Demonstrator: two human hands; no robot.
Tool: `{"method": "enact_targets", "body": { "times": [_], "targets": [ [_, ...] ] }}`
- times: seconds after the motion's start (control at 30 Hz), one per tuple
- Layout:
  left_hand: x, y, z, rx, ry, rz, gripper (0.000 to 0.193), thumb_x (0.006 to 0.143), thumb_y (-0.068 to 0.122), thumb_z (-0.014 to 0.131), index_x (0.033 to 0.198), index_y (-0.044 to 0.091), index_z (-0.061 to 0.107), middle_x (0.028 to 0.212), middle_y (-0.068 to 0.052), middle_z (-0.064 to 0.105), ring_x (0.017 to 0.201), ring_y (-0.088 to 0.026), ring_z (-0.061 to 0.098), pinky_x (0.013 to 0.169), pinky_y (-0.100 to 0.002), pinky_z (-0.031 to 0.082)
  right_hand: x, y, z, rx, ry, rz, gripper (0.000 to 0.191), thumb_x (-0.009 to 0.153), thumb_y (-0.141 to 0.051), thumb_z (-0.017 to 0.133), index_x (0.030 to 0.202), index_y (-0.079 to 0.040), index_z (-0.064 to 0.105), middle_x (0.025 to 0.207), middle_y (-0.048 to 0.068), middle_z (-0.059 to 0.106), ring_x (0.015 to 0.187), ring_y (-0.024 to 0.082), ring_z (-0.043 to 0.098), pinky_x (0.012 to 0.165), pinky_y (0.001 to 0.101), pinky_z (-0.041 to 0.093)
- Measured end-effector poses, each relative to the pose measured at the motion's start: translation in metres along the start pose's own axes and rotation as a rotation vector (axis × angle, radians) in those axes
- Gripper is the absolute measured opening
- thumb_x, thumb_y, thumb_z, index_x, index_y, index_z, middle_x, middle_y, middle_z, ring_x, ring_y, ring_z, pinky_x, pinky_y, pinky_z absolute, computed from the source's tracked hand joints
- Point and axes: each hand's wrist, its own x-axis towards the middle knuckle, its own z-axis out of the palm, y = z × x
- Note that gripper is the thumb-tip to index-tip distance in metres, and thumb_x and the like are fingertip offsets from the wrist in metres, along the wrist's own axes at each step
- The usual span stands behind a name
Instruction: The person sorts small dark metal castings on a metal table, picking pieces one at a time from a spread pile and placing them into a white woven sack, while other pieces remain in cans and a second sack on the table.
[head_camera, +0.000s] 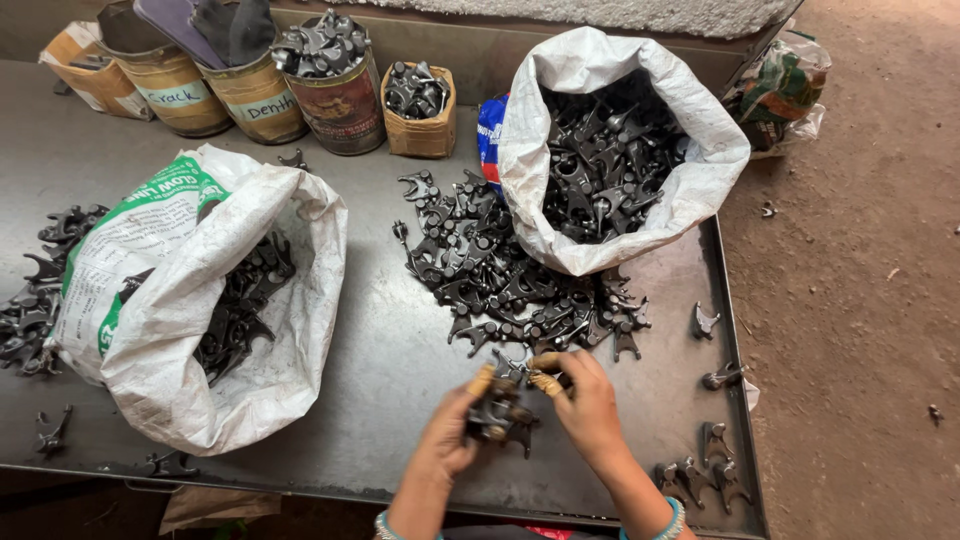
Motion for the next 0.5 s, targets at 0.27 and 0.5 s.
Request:
{"method": "enact_targets", "body": {
  "times": [0.27, 0.5],
  "targets": [
    [-0.026, 0.128, -0.071, -0.589, 0.185, 0.601, 0.066, 0.098, 0.047, 0.071, 0.141, 0.0, 0.055, 0.127, -0.025, 0.059, 0.093, -0.023, 0.069, 0.066, -0.026, 0.063, -0.014, -0.006, 0.003, -0.222, -0.026, -0.121, 0.037, 0.068, -0.017, 0.087, 0.101, -0.009, 0.072, 0.104, 0.009, 0.065, 0.099, 0.031, 0.058, 0.085, 0.0413, 0.049],
    [-0.042, 0.166, -0.059, -0.985, -0.004, 0.791, 0.08, 0.096, 0.051, 0.066, 0.151, -0.003, 0.043, 0.138, -0.031, 0.059, 0.118, -0.041, 0.063, 0.09, -0.048, 0.057, -0.025, 0.036, 0.001, -0.01, 0.074, -0.019, 0.027, 0.075, -0.01, 0.081, 0.1, -0.007, 0.073, 0.098, 0.005, 0.077, 0.091, 0.022, 0.069, 0.081, 0.0343, 0.056]
  ]
}}
